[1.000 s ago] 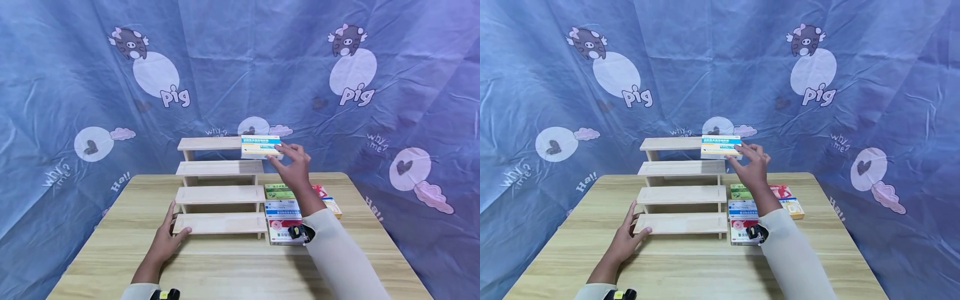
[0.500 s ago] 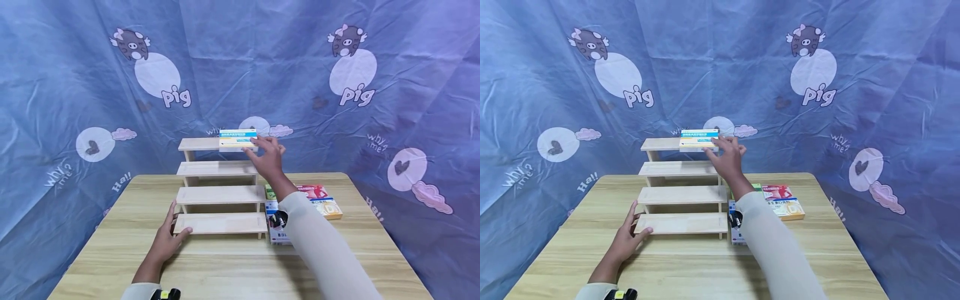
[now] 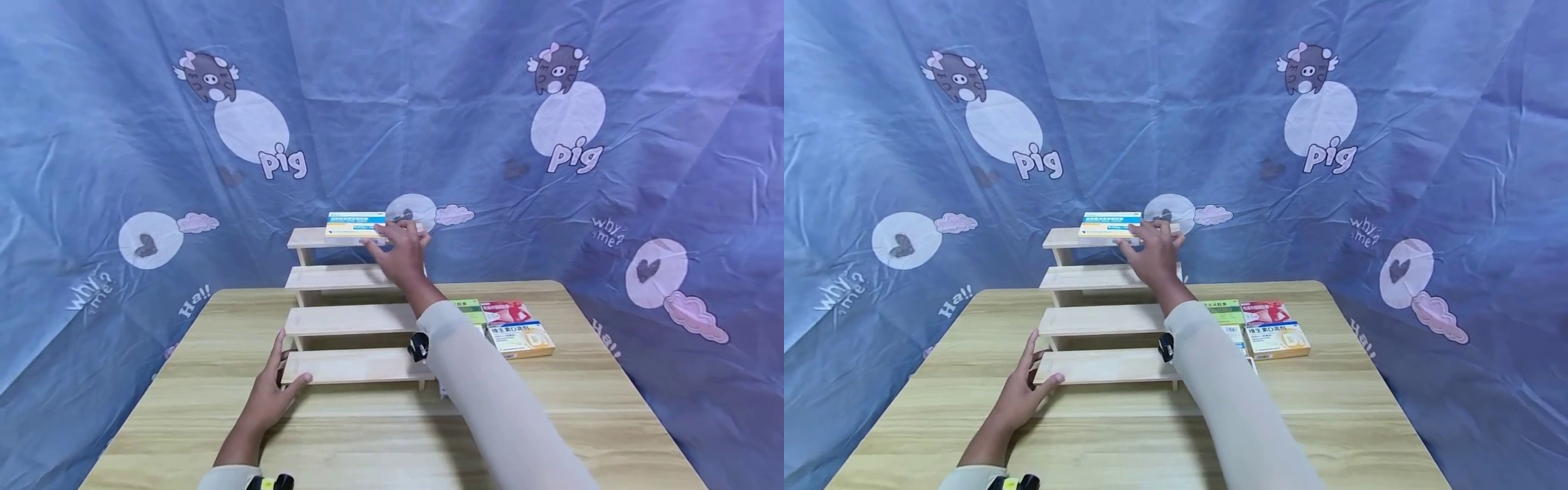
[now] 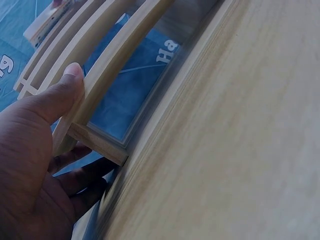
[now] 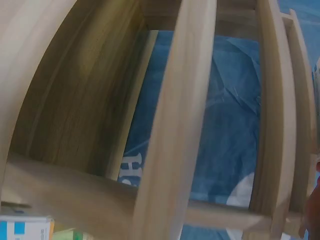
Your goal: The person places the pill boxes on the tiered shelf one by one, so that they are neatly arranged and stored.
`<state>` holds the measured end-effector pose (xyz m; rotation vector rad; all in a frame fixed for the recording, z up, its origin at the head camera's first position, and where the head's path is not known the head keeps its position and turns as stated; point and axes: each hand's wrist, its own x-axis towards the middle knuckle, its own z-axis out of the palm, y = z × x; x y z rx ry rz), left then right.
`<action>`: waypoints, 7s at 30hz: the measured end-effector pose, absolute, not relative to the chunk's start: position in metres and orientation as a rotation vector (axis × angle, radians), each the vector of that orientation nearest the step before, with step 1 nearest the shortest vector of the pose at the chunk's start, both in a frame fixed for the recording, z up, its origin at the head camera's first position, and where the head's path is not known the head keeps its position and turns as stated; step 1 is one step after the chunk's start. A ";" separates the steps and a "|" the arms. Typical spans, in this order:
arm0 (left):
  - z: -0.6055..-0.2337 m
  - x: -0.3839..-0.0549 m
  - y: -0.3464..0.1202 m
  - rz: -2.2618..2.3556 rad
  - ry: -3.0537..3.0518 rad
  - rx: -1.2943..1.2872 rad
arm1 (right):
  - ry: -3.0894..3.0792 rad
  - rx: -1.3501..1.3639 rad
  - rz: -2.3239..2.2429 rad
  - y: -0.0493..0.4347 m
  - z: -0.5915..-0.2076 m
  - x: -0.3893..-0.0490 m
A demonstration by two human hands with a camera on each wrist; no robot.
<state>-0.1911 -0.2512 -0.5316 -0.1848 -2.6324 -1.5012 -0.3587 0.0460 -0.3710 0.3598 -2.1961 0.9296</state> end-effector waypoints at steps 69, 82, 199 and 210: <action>-0.538 -0.192 -0.247 -1.526 -2.593 -0.188 | -2.410 0.369 0.768 0.042 -0.363 -0.351; -0.536 -0.190 -0.249 -1.509 -2.586 -0.187 | -2.310 0.445 0.798 0.094 -0.380 -0.328; -0.538 -0.191 -0.247 -1.479 -2.619 -0.182 | -2.844 0.171 1.320 0.387 -0.524 -0.236; -0.538 -0.191 -0.247 -1.483 -2.609 -0.187 | -2.841 0.055 1.382 0.388 -0.525 -0.233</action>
